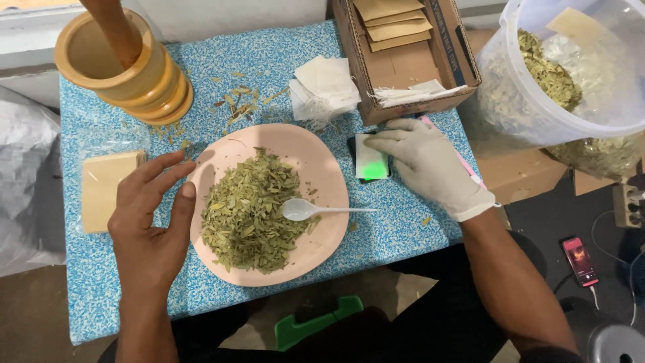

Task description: Filling small filter bags with tea leaves, weighing them on a digital scale for precision, and sealing them using a heat sealer.

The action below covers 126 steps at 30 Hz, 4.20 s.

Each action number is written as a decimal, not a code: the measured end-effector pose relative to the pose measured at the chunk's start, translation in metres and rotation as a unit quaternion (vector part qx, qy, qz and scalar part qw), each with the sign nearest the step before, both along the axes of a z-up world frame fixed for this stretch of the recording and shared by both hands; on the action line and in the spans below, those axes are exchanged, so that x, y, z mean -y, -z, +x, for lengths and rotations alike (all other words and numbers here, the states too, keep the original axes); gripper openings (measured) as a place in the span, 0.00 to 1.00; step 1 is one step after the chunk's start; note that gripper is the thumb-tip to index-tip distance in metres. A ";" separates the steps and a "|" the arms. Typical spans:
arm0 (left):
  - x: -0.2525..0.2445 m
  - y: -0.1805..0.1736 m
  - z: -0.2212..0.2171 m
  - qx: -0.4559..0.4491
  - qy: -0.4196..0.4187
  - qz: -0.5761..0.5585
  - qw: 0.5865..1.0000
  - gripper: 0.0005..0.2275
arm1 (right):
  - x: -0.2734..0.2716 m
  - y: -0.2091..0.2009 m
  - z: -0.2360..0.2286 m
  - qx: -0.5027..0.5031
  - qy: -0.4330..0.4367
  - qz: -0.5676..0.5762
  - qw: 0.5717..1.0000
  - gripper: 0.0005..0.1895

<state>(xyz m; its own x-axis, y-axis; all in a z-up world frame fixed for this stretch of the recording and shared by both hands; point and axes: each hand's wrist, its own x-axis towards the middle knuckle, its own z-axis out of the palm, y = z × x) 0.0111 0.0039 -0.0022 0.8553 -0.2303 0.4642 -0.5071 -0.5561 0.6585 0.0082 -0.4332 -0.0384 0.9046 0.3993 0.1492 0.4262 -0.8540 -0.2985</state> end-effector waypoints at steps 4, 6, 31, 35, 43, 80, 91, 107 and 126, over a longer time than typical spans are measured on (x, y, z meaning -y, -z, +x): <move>0.001 -0.002 0.000 0.002 0.002 0.005 1.000 0.11 | 0.005 -0.011 -0.008 0.066 0.024 0.061 0.996 0.29; 0.001 -0.003 -0.002 -0.013 -0.004 0.002 1.000 0.11 | 0.009 -0.014 -0.012 0.066 0.110 0.044 0.991 0.18; -0.003 -0.001 -0.001 0.015 -0.004 0.007 1.000 0.11 | -0.007 0.013 -0.014 0.022 -0.036 -0.081 0.996 0.21; -0.002 -0.001 0.000 0.013 -0.003 0.004 1.000 0.11 | -0.007 -0.001 -0.015 0.004 -0.039 -0.002 0.999 0.10; 0.035 0.009 -0.009 -0.049 0.064 -0.060 0.995 0.12 | -0.040 -0.053 -0.035 -0.028 0.122 0.325 0.938 0.05; 0.038 0.045 -0.007 -0.295 -0.024 -0.434 0.851 0.13 | 0.052 -0.001 -0.055 -0.118 0.324 -0.121 0.931 0.26; 0.050 0.044 -0.007 -0.261 0.048 -0.443 0.857 0.07 | -0.039 -0.116 -0.078 -0.304 0.282 0.229 0.880 0.30; 0.053 0.034 -0.006 -0.351 0.072 -0.500 0.788 0.08 | -0.113 -0.142 -0.034 -0.414 0.156 -0.037 0.896 0.30; 0.068 0.018 -0.017 -0.270 0.040 -0.419 0.866 0.12 | -0.098 -0.112 -0.042 -0.237 0.225 0.393 0.859 0.40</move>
<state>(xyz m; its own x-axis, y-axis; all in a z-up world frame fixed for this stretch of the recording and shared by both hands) -0.0056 -0.0639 -0.0199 0.9966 -0.0743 0.0345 -0.0146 0.2537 0.9672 -0.0337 -0.3349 0.0731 0.9747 -0.0617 -0.2148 -0.2225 -0.3547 -0.9081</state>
